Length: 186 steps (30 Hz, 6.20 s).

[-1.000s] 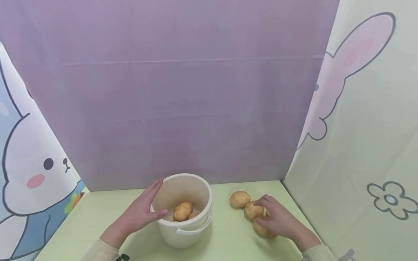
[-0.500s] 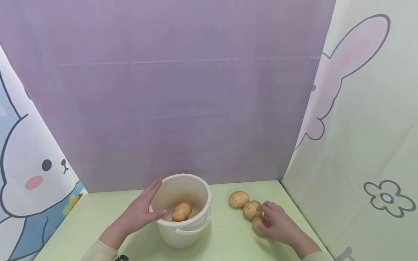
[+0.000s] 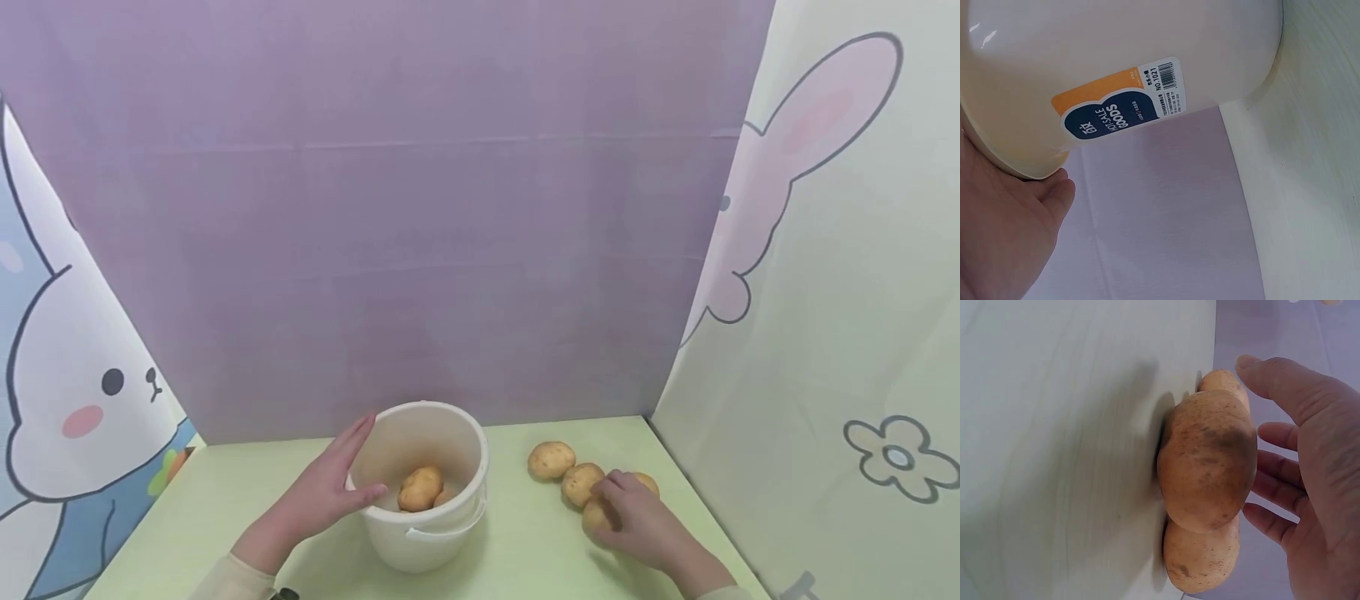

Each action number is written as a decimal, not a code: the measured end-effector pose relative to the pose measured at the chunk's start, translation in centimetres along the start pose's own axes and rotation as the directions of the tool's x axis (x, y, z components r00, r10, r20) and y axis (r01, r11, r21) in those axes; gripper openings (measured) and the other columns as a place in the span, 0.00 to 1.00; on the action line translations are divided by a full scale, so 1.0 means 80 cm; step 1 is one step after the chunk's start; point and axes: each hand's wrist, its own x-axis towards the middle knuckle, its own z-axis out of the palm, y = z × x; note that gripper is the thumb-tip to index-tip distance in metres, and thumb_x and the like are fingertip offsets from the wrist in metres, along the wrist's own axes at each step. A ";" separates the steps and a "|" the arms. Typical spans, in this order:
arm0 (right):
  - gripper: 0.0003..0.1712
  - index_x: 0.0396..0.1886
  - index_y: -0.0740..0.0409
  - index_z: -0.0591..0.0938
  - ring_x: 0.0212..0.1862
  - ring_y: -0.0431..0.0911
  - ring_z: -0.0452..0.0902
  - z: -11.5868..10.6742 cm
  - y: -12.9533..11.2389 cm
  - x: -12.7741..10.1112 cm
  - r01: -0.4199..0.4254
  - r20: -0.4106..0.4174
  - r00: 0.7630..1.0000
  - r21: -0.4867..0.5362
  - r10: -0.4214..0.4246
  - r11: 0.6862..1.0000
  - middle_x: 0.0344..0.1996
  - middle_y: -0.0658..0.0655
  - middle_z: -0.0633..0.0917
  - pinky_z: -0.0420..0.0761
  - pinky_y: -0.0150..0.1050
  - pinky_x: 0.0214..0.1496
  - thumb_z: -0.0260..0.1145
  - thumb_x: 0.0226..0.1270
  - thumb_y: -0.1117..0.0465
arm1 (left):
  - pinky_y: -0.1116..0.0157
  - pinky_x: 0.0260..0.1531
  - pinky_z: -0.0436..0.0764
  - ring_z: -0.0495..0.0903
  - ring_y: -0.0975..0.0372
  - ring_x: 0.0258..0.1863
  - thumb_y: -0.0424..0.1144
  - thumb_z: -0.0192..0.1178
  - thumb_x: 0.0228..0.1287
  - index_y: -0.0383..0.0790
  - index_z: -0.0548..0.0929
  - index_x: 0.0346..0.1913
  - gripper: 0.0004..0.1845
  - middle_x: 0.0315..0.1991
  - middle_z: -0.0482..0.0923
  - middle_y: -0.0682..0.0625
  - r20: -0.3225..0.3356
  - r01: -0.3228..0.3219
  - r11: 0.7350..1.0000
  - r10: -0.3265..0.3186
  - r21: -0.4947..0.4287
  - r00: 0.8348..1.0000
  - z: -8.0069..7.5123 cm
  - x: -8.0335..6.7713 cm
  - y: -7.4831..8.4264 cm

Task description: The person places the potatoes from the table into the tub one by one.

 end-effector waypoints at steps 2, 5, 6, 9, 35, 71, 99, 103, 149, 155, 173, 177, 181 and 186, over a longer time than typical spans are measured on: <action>0.33 0.52 0.53 0.88 0.49 0.40 0.78 0.002 -0.001 -0.002 -0.009 0.005 1.000 -0.001 0.009 1.000 0.46 0.43 0.83 0.85 0.45 0.49 0.91 0.46 0.53 | 0.32 0.77 0.66 0.61 0.36 0.83 0.67 0.73 0.68 0.35 0.55 0.90 0.62 0.89 0.54 0.37 0.003 0.005 1.000 -0.005 -0.004 1.000 0.000 -0.001 0.001; 0.33 0.53 0.53 0.89 0.50 0.41 0.79 0.006 -0.001 -0.004 -0.029 0.017 0.999 -0.015 0.030 0.999 0.48 0.43 0.83 0.87 0.47 0.52 0.91 0.45 0.53 | 0.32 0.77 0.66 0.61 0.37 0.84 0.68 0.73 0.67 0.35 0.55 0.90 0.62 0.89 0.54 0.38 0.002 0.013 1.000 -0.013 0.004 1.000 -0.002 -0.002 0.004; 0.33 0.53 0.52 0.89 0.51 0.42 0.79 0.008 0.000 -0.005 -0.037 0.021 0.999 -0.025 0.038 0.999 0.48 0.42 0.83 0.87 0.48 0.53 0.91 0.45 0.53 | 0.32 0.77 0.66 0.61 0.37 0.84 0.67 0.74 0.67 0.35 0.55 0.90 0.62 0.89 0.54 0.38 0.003 0.017 1.000 -0.017 0.002 1.000 -0.003 -0.002 0.004; 0.33 0.52 0.51 0.89 0.52 0.43 0.80 0.010 0.001 -0.007 -0.050 0.030 0.998 -0.051 0.051 0.997 0.49 0.42 0.83 0.88 0.51 0.55 0.91 0.44 0.52 | 0.32 0.78 0.66 0.61 0.37 0.84 0.67 0.74 0.67 0.35 0.55 0.90 0.62 0.89 0.54 0.38 0.004 0.017 1.000 -0.017 -0.004 1.000 -0.001 -0.001 0.005; 0.43 0.53 0.51 0.87 0.52 0.45 0.80 0.029 0.009 -0.017 -0.042 0.023 0.999 -0.118 0.045 0.992 0.49 0.41 0.81 0.85 0.53 0.55 0.96 0.31 0.50 | 0.31 0.77 0.66 0.61 0.37 0.84 0.69 0.71 0.67 0.37 0.54 0.90 0.62 0.89 0.53 0.39 0.018 0.025 1.000 -0.025 0.002 1.000 0.001 -0.001 0.005; 0.31 0.52 0.56 0.87 0.50 0.39 0.76 0.007 -0.003 0.014 -0.015 -0.112 0.993 0.088 0.025 0.996 0.48 0.45 0.83 0.83 0.44 0.48 0.87 0.44 0.62 | 0.32 0.77 0.65 0.60 0.37 0.84 0.70 0.71 0.68 0.34 0.55 0.89 0.63 0.89 0.53 0.37 0.019 0.021 1.000 -0.021 -0.007 1.000 -0.001 0.000 0.008; 0.28 0.53 0.55 0.87 0.53 0.40 0.76 -0.006 -0.014 0.081 0.018 -0.043 0.999 0.188 -0.010 0.982 0.49 0.46 0.83 0.84 0.42 0.53 0.87 0.52 0.61 | 0.33 0.78 0.66 0.59 0.37 0.84 0.70 0.70 0.68 0.33 0.55 0.89 0.62 0.89 0.52 0.38 0.010 0.010 1.000 -0.010 -0.004 1.000 0.000 -0.001 0.006; 0.27 0.56 0.54 0.86 0.54 0.39 0.76 -0.011 -0.018 0.094 -0.009 0.002 1.000 0.245 0.009 0.969 0.52 0.45 0.82 0.83 0.41 0.53 0.85 0.56 0.60 | 0.32 0.78 0.66 0.60 0.37 0.84 0.70 0.70 0.68 0.32 0.55 0.89 0.62 0.89 0.53 0.37 0.014 0.015 1.000 -0.014 -0.009 1.000 0.000 -0.001 0.007; 0.26 0.58 0.53 0.87 0.58 0.44 0.75 -0.031 -0.099 0.244 0.154 0.064 0.981 0.315 -0.182 0.937 0.57 0.47 0.82 0.84 0.44 0.54 0.83 0.62 0.53 | 0.33 0.78 0.65 0.59 0.39 0.85 0.72 0.70 0.67 0.36 0.55 0.90 0.63 0.89 0.52 0.39 0.018 0.032 0.999 -0.032 -0.013 0.999 -0.001 -0.002 0.005; 0.25 0.59 0.49 0.87 0.57 0.43 0.75 -0.021 -0.105 0.258 0.157 0.086 0.976 0.344 -0.198 0.926 0.56 0.45 0.81 0.83 0.42 0.51 0.83 0.63 0.53 | 0.33 0.77 0.66 0.60 0.38 0.84 0.72 0.70 0.67 0.35 0.55 0.89 0.63 0.89 0.53 0.38 0.015 0.028 0.999 -0.027 -0.016 1.000 0.000 -0.001 0.006; 0.29 0.64 0.52 0.85 0.58 0.43 0.76 0.009 -0.131 0.290 0.181 0.146 0.956 0.386 -0.253 0.905 0.59 0.47 0.81 0.84 0.41 0.53 0.83 0.66 0.51 | 0.34 0.79 0.65 0.59 0.39 0.85 0.72 0.70 0.66 0.36 0.53 0.90 0.64 0.89 0.52 0.38 0.027 0.037 0.999 -0.036 -0.022 0.999 0.001 0.001 0.005; 0.29 0.64 0.53 0.85 0.57 0.43 0.76 0.013 -0.137 0.295 0.183 0.159 0.952 0.387 -0.260 0.904 0.57 0.47 0.81 0.84 0.41 0.55 0.83 0.66 0.51 | 0.33 0.78 0.66 0.59 0.39 0.85 0.71 0.71 0.67 0.36 0.54 0.90 0.64 0.89 0.52 0.38 0.027 0.036 0.999 -0.036 -0.018 0.999 0.001 0.001 0.004; 0.28 0.63 0.52 0.85 0.56 0.42 0.75 0.019 -0.142 0.300 0.177 0.187 0.945 0.389 -0.266 0.904 0.56 0.46 0.81 0.83 0.40 0.56 0.82 0.67 0.51 | 0.33 0.78 0.66 0.59 0.39 0.85 0.68 0.72 0.68 0.36 0.54 0.90 0.62 0.89 0.53 0.37 0.028 0.040 0.999 -0.039 -0.022 0.999 0.000 0.000 0.005; 0.28 0.63 0.52 0.85 0.56 0.42 0.76 0.026 -0.146 0.303 0.192 0.203 0.936 0.392 -0.288 0.900 0.56 0.47 0.81 0.84 0.39 0.55 0.81 0.68 0.51 | 0.33 0.77 0.66 0.60 0.38 0.84 0.70 0.70 0.68 0.35 0.55 0.90 0.62 0.89 0.53 0.37 0.031 0.034 0.999 -0.033 -0.017 0.999 0.000 0.000 0.006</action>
